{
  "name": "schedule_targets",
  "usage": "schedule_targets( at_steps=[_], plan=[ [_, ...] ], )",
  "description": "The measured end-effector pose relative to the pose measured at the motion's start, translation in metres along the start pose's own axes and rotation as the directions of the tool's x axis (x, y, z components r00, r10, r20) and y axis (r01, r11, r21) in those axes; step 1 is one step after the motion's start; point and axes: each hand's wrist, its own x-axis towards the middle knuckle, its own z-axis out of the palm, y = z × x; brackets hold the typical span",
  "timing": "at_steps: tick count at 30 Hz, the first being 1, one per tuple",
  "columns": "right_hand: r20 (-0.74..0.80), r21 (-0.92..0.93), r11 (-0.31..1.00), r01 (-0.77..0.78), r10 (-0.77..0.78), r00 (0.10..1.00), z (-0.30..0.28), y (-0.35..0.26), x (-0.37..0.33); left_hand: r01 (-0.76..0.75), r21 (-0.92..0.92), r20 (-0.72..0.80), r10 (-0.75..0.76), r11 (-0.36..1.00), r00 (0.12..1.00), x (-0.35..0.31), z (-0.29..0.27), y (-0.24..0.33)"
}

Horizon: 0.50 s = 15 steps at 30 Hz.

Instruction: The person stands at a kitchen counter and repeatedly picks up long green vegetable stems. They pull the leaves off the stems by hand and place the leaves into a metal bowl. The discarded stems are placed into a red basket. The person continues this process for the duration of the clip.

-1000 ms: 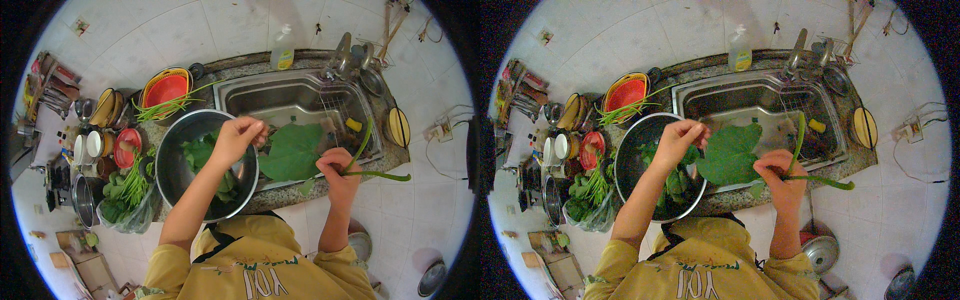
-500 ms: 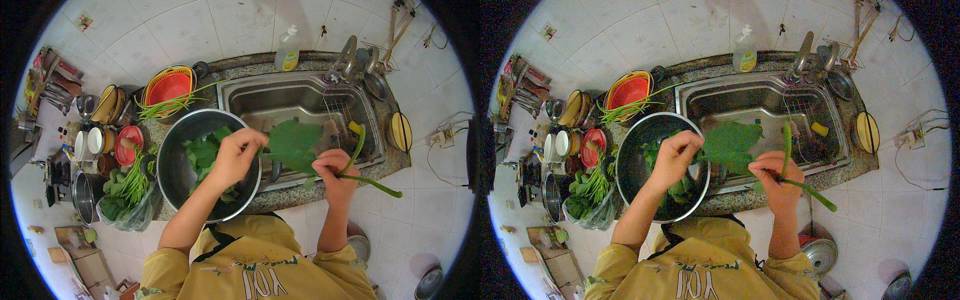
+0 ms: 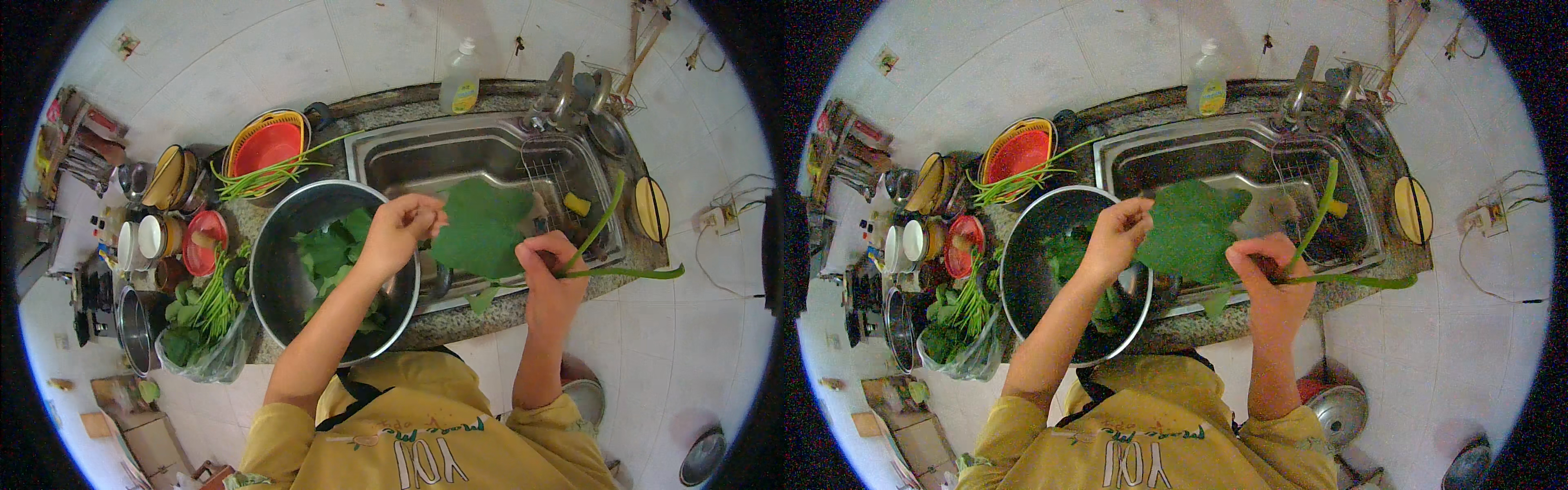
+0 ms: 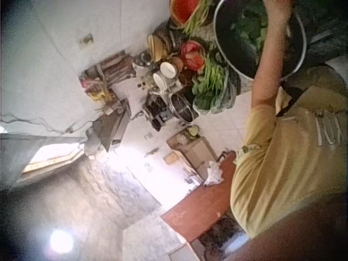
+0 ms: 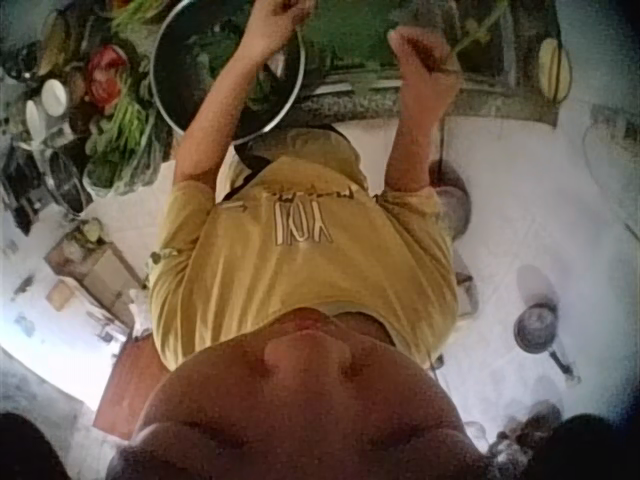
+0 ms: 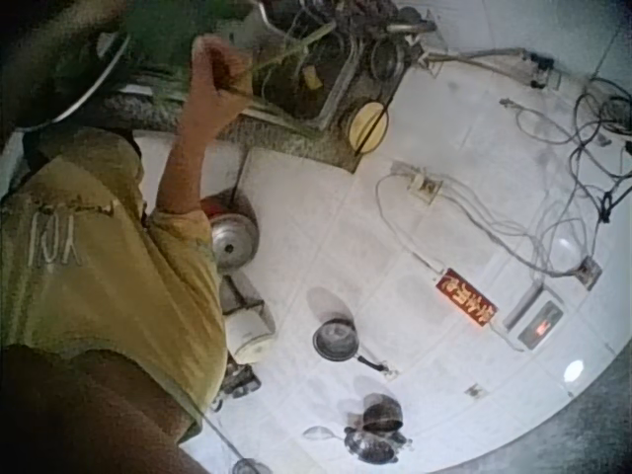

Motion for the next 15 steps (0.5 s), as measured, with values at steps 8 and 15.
schedule_targets(
  at_steps=[8, 15],
  plan=[
    [0.056, -0.178, 0.968, 0.178, -0.171, 0.984, 0.006, 0.006, 0.001, 0.141, -0.569, 0.242, 0.001, 0.81, 0.97, -0.034, 0.025, 0.034],
    [0.166, -0.153, 0.932, 0.327, -0.302, 0.939, 0.007, 0.011, 0.002, 0.14, -0.254, 0.168, -0.099, 0.957, 0.981, -0.036, 0.023, 0.048]
  ],
)
